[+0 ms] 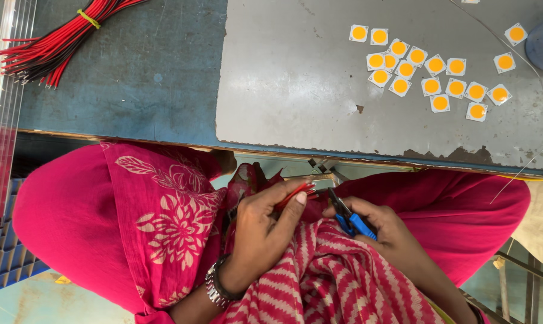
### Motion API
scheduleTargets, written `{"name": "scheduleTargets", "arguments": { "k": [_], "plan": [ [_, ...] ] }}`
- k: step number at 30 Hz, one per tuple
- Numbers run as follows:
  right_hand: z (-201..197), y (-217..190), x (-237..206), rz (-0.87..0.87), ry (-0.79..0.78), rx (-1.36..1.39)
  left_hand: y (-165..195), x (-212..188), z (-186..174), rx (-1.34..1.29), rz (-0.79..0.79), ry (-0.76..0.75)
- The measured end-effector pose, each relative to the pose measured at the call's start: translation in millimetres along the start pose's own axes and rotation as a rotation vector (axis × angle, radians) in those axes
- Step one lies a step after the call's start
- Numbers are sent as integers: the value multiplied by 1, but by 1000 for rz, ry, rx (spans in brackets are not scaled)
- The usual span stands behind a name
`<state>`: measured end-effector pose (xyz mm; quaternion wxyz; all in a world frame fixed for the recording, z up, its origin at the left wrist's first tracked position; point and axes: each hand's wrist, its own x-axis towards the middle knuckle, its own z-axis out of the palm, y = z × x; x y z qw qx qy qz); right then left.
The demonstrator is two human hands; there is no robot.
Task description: The person strips the ends of red wires using pliers, then applies solder to the wire tips. They pick up individual LED modules and solder the wires to the LED contacts one by one, placing the completed units on the table.
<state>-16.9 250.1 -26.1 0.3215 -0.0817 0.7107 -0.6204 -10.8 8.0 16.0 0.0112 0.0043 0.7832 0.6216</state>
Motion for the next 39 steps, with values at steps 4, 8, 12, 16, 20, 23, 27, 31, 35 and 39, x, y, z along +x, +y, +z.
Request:
{"name": "scheduleTargets", "arguments": {
  "k": [4, 8, 12, 16, 20, 23, 27, 31, 35, 39],
  "plan": [
    [7, -13, -4, 76, 21, -28, 10, -1, -1, 153, 192, -4],
    [12, -27, -2, 117, -31, 28, 15, 0, -2, 270, 191, -31],
    [13, -34, 2, 124, -32, 5, 15, -1, -4, 355, 258, -35],
    [13, -33, 3, 94, -33, 14, 13, -1, -4, 388, 292, -35],
    [11, -31, 2, 105, -38, 13, 10, -2, -4, 417, 270, -56],
    [10, -30, 2, 142, -30, 10, 10, -3, -4, 431, 265, -63],
    [10, -28, 2, 145, -27, -16, 10, -2, -4, 424, 268, -71],
    [9, -26, 3, 143, -14, -78, 11, -2, -4, 409, 243, -82],
    [9, -24, 2, 153, -9, -79, 12, -2, -4, 408, 251, -81],
    [9, -24, 2, 142, -9, -84, 11, -2, -4, 415, 258, -83]
  ]
}}
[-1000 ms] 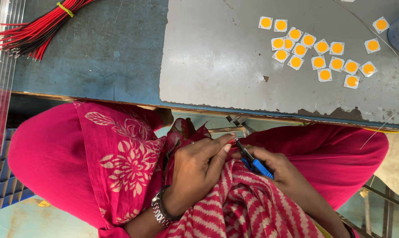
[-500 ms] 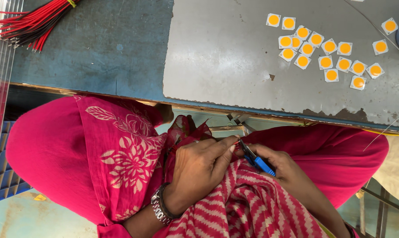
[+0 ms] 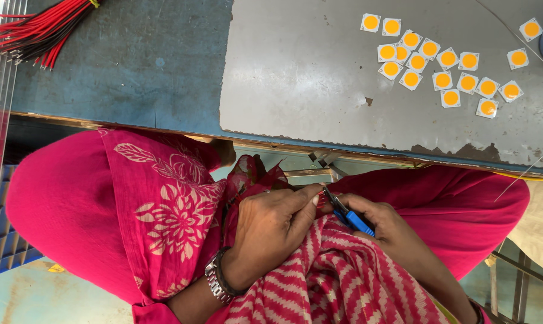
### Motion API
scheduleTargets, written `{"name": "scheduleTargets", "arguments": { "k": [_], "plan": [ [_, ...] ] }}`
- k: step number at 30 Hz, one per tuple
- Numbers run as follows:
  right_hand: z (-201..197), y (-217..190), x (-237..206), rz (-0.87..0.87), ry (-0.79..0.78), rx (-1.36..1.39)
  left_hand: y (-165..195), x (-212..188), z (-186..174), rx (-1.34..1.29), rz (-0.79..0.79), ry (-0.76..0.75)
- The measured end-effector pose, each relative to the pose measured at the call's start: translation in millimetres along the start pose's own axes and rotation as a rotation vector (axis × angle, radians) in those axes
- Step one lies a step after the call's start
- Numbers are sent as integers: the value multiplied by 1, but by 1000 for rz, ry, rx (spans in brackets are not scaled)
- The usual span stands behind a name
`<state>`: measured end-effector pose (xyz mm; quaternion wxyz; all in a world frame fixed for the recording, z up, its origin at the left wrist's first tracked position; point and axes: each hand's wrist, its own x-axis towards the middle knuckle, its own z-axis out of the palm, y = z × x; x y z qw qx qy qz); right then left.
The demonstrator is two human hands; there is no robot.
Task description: The person strips the ends of red wires using pliers, then applies solder to the wire tips. They pick up individual LED modules and solder the wires to the LED contacts one by one, placing the completed units on the table.
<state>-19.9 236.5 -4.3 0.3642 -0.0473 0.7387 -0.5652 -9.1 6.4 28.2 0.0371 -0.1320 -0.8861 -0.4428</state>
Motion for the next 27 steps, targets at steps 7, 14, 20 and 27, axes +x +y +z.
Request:
{"name": "scheduleTargets", "arguments": {
  "k": [7, 14, 20, 27],
  "plan": [
    [-2, 1, 1, -67, -21, 10, 0, 0, 0, -14, -4, -4],
    [-6, 14, 6, -51, 9, -93, -1, 0, 1, -9, -22, -20],
    [-10, 20, 3, -94, 31, 74, -4, 0, 5, -242, -48, 94],
    [-11, 20, 0, -70, 81, 117, -7, 0, 5, -408, -304, 20]
  ]
}}
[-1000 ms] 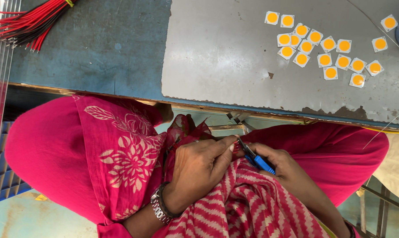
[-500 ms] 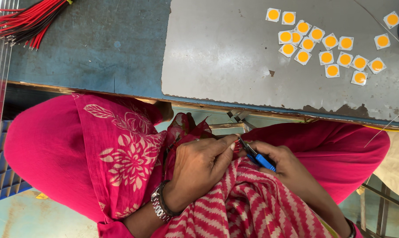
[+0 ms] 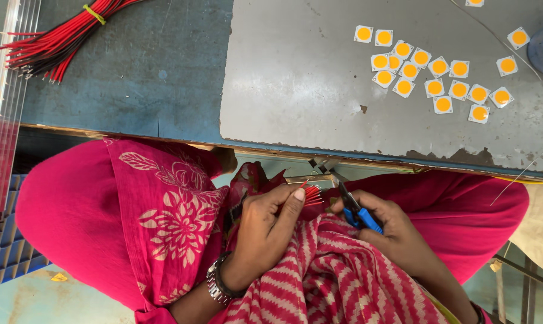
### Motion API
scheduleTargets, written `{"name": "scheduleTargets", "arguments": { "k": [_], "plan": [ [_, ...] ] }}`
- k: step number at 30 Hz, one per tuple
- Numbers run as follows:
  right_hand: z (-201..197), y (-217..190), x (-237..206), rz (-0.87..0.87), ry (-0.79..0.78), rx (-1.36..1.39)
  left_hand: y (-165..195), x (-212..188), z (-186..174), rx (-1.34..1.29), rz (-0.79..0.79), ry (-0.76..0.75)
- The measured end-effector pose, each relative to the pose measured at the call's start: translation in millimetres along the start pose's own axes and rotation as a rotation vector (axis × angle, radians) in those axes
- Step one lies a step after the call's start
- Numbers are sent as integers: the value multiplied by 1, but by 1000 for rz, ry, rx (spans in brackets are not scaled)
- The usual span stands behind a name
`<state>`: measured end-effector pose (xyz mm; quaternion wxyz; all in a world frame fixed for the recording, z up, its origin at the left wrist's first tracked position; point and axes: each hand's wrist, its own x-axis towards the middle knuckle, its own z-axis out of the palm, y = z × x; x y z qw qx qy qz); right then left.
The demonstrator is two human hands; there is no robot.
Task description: The person strips the ends of red wires using pliers, then applies solder to the wire tips. They pick up individual LED modules and solder the wires to the LED contacts one by one, placing the completed units on the table.
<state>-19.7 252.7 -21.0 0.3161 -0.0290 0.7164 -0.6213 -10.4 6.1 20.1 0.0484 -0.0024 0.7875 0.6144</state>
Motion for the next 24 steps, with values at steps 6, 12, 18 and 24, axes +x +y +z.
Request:
{"name": "scheduleTargets", "arguments": {
  "k": [6, 12, 18, 24],
  "plan": [
    [2, 1, 1, -4, 9, -27, -6, 1, 0, -44, -11, 17],
    [2, -1, 1, -24, 9, -26, -8, 0, 2, -77, -30, 25],
    [4, -1, 2, -8, 7, -17, -8, 1, 1, -74, -60, 30],
    [4, 1, 2, 14, -1, -4, -13, 0, 2, -133, -131, 30]
  ]
}}
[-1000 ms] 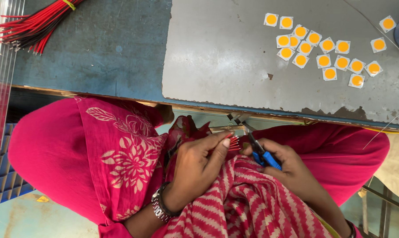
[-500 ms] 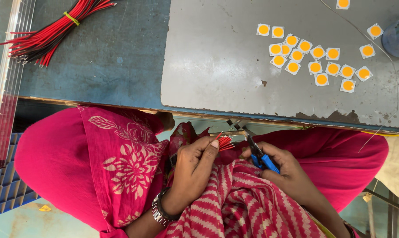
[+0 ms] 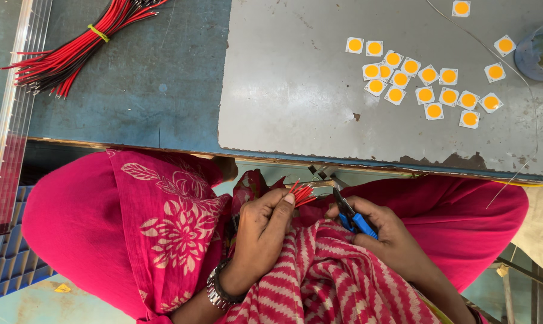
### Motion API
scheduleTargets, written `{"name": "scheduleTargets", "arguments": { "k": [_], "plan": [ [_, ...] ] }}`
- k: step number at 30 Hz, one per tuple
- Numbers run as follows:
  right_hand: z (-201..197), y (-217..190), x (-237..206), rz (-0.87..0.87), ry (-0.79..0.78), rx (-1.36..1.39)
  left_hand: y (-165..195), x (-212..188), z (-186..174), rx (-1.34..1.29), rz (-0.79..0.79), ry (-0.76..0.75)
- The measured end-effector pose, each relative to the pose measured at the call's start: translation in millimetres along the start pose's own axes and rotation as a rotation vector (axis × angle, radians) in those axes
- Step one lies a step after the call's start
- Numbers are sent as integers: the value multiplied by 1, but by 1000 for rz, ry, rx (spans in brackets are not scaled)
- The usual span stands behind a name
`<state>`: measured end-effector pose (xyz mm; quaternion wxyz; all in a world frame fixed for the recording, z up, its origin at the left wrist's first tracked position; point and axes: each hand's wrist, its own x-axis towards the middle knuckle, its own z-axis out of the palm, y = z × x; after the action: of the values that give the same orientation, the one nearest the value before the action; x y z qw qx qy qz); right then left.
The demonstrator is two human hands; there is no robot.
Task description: The person strips the ends of red wires using pliers, then applies solder to the wire tips. They pick up individual LED modules and solder the wires to the LED contacts one by one, placing the completed units on the table.
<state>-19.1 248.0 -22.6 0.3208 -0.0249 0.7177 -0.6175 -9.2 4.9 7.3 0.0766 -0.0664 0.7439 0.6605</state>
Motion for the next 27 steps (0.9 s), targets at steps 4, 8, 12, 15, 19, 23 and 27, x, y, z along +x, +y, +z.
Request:
{"name": "scheduleTargets", "arguments": {
  "k": [4, 8, 12, 15, 19, 23, 27],
  "plan": [
    [2, -9, -2, 65, 29, -59, -2, -2, -2, -42, 18, -23],
    [0, -43, -21, -117, -22, 120, 3, -3, -1, -6, 106, -11],
    [-11, -110, -48, -692, -80, 264, 7, -6, 3, -97, 120, -32],
    [-15, -164, -18, -720, 156, -90, 6, -7, 3, -290, 67, -78],
    [3, -207, 95, -783, 178, -778, -1, -11, 1, -272, 96, -137],
    [57, -208, 157, -882, 346, -1189, -6, -7, 5, -318, 129, -201],
    [66, -207, 169, -887, 370, -1114, -10, -7, 2, -303, 196, -236]
  ]
}}
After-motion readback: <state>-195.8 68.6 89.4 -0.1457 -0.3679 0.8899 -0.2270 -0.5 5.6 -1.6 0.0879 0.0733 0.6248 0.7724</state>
